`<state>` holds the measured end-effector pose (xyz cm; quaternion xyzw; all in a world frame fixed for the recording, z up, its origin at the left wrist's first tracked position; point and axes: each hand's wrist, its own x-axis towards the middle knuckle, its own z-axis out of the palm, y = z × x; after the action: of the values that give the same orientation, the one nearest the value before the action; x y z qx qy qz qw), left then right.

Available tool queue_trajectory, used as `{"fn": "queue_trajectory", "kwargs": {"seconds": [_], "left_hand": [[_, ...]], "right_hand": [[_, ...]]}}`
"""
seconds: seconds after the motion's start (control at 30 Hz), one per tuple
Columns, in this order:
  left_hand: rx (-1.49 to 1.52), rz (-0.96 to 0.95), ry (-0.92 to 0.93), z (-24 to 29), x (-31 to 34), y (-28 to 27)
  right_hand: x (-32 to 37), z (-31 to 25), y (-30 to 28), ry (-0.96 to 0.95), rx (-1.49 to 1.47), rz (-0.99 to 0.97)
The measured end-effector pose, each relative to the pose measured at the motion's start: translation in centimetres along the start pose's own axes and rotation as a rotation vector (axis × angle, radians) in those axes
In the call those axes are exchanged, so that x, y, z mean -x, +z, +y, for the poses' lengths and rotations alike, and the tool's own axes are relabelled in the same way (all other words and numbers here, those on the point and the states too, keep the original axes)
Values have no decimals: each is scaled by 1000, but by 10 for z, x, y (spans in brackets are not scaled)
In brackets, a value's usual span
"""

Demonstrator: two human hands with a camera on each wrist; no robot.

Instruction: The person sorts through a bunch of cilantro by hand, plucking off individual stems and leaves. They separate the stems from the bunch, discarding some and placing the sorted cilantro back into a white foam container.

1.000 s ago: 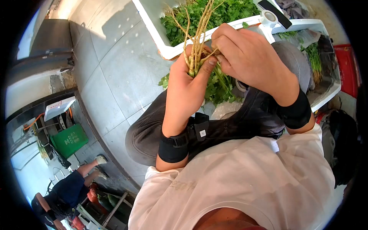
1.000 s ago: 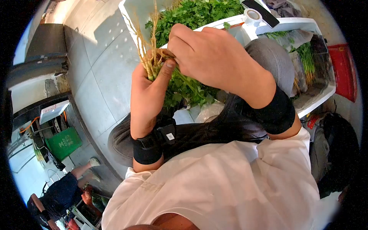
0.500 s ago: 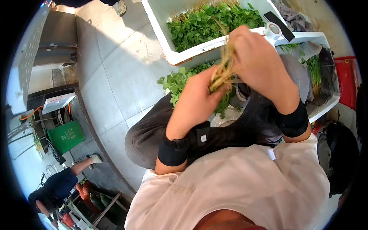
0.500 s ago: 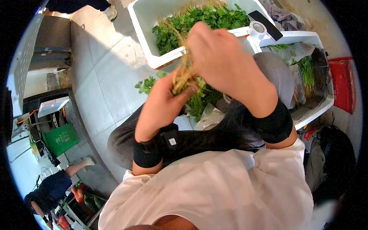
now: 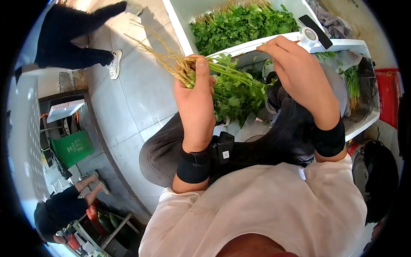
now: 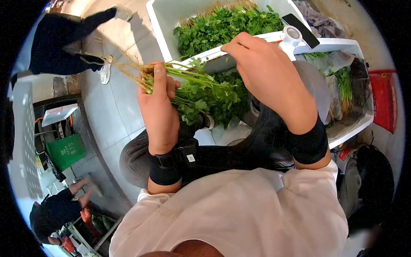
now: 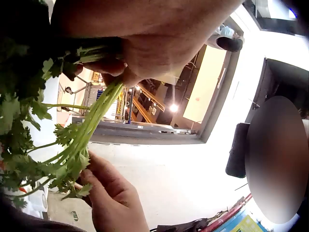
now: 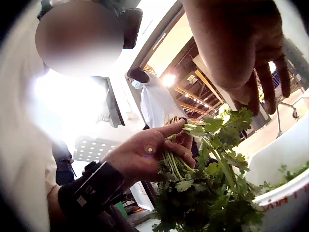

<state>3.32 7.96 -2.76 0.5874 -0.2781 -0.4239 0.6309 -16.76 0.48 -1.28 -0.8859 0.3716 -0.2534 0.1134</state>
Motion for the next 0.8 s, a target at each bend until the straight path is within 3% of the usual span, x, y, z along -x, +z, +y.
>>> {"fn": "queue_trajectory", "kwargs": {"seconds": [0.1,0.33,0.53,0.67,0.8], "left_hand": [[80,-12,-5,-4,0,-1],[232,-77,9,-7,1,1],[134,-108,2,-2,7,13],[46,-212,-2,-7,7,10],[36,-242,17,-7,8,7]], "right_hand": [[-4,-5,2,-79,-173,-25],[-3,-15,-4,11,-460,-247],[-4,-17,-6,127,-506,-159],[-4,-14,-6,69,-461,-129],[0,-14,-4,187,-633,-182]]}}
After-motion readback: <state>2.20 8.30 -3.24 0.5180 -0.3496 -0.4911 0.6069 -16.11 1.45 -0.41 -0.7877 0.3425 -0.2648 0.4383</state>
